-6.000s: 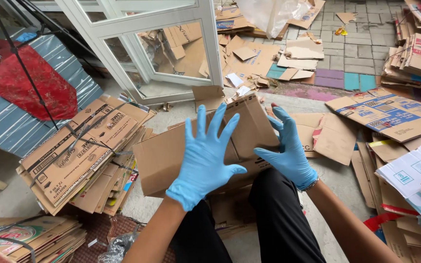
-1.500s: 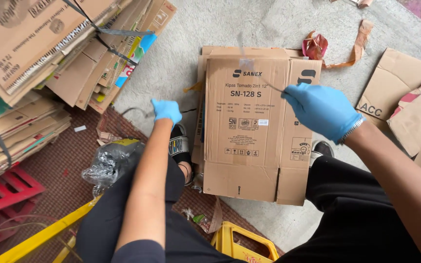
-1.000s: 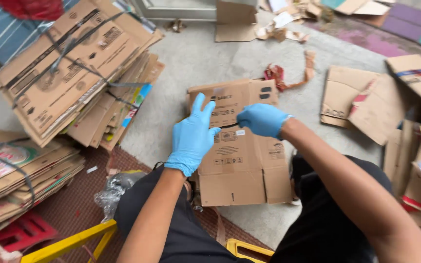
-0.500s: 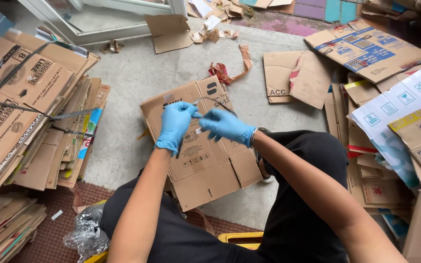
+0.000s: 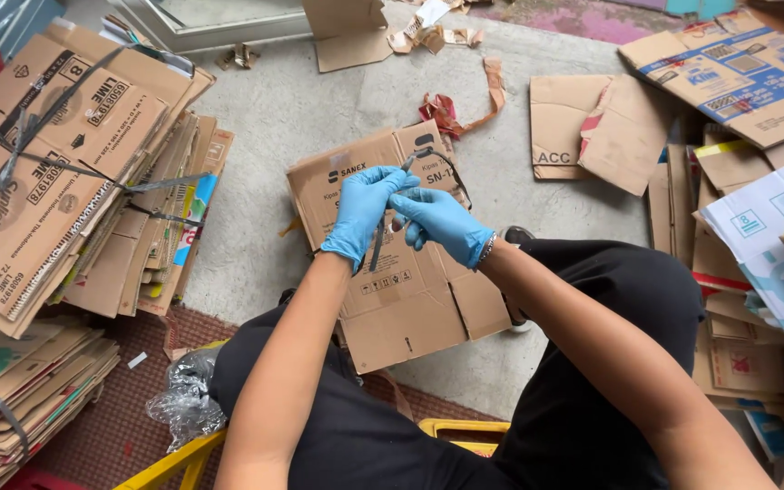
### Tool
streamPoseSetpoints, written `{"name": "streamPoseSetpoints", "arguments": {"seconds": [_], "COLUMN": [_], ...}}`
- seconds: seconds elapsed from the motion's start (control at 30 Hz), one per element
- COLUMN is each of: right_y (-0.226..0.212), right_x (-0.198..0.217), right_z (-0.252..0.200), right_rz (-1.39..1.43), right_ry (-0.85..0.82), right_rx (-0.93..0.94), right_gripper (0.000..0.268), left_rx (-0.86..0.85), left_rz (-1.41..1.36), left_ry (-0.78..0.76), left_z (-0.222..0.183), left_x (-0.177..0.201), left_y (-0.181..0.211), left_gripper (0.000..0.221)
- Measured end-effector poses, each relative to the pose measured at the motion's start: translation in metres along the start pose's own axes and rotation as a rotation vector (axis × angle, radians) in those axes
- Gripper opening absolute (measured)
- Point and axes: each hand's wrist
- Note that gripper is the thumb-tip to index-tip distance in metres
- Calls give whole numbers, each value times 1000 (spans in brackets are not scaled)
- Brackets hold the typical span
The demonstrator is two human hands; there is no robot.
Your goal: The person sits on the floor and bundles a stack of flattened cardboard boxes using a black plastic tie. They wrap the tie around the stack, pull it tight, and secure it by twisting the ends together with their gloved hands.
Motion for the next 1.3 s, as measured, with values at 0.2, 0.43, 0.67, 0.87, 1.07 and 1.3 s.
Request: {"name": "streamPoseSetpoints", "arguments": {"seconds": [0.2, 0.43, 0.67, 0.87, 1.07, 1.3], "right_y": [23, -4, -4, -19, -126, 29], "right_x": [-4, -2, 22, 25, 75, 264], "right_z": [24, 3, 0, -48, -230, -270], "right_rz": [4, -286, -1235, -1529, -1586, -1505], "right_ry": [92, 185, 230, 21, 213, 648], "right_rx": [45, 316, 677, 717, 97, 123], "right_gripper": [34, 26, 18, 17, 35, 34], "left_rx": [-11, -75, -103, 12, 133, 76], "left_rz": [-84, -75, 457, 357, 306, 364], "left_ry": [-77, -155, -209, -266, -189, -274], "left_z": [-2, -7, -4, 8, -3, 31], "left_x": [2, 4, 6, -8, -12, -25], "left_y": [-1, 10, 4, -14, 4, -32], "left_gripper": [14, 21, 27, 22, 25, 14]}}
Point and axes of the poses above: each hand's wrist, its own z-axis towards the middle knuckle, its own x-axis out of the back of the hand, y = z × x, and after that the axes turned 10 degrees about y, right-handed
